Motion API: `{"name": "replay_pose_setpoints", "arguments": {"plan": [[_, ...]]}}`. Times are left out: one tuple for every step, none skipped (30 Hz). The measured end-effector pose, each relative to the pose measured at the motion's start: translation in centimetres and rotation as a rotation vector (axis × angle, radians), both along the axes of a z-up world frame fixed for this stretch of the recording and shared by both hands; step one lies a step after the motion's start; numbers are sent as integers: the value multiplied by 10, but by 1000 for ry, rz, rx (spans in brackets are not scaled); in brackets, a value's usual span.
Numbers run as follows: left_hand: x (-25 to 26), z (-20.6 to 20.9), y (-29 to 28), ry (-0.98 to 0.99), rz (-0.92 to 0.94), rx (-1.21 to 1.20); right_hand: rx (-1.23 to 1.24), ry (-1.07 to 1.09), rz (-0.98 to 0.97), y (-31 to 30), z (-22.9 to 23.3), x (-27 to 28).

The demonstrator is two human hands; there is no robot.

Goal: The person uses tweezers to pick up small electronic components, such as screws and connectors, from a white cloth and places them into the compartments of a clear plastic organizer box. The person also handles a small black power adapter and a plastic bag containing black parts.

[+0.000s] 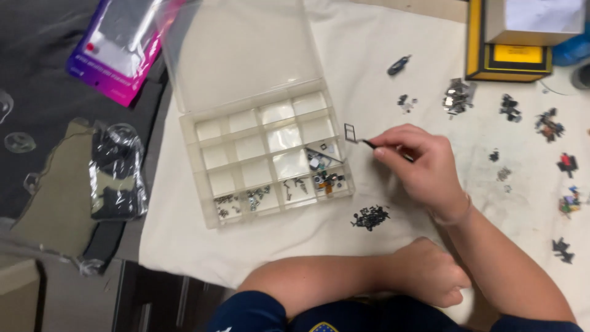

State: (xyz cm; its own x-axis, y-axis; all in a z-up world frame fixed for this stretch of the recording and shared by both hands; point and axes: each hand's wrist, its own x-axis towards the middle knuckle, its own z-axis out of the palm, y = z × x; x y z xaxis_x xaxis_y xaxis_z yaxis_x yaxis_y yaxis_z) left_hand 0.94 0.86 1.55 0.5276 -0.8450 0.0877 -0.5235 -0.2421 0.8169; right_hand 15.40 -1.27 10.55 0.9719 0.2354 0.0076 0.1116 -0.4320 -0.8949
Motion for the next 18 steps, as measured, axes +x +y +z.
{"name": "replay_pose_setpoints", "arguments": {"plan": [[-5, -8, -4, 7, 34, 12, 12, 7, 34, 11, 1, -8], [-6, -17, -9, -13, 53, -151, -86, -124, 77, 20, 2, -14], [-7, -26, -14, -40, 71, -314, -180, -258, 119, 28, 4, -20], [-6, -28, -14, -40, 85, -316, -180, -257, 134, 31, -1, -19], [-4, -31, -15, -62, 90, -398, -224, -267, 172, 32, -7, -17], [-5, -33, -17, -79, 71, -486, -275, -274, 186, 30, -12, -17], [-5, -31, -14, -76, 61, -493, -284, -271, 177, 30, -11, -17], [-6, -30, -14, -53, 77, -427, -299, -293, 208, 29, -9, -17], [-6, -28, -14, -32, 91, -360, -314, -315, 239, 26, -8, -16], [-6, -24, -12, -27, 73, -367, -324, -310, 221, 23, -5, -16], [-6, -21, -10, -30, 87, -317, -282, -275, 233, 19, -2, -16], [-5, -18, -8, -38, 104, -264, -238, -244, 245, 15, 1, -16], [-10, -20, -7, -37, 86, -269, -244, -243, 228, 7, 0, -11], [-13, -23, -8, -76, 120, -201, -271, -252, 107, -2, -2, -7], [-17, -25, -9, -116, 154, -134, -296, -260, -15, -10, -3, -2], [-13, -21, -8, -116, 145, -138, -301, -260, -24, -28, -19, 9], [-10, -17, -8, -76, 54, -39, -347, -292, -113, -45, -35, 20], [-6, -13, -6, -38, -38, 63, -389, -325, -204, -62, -52, 31]]}}
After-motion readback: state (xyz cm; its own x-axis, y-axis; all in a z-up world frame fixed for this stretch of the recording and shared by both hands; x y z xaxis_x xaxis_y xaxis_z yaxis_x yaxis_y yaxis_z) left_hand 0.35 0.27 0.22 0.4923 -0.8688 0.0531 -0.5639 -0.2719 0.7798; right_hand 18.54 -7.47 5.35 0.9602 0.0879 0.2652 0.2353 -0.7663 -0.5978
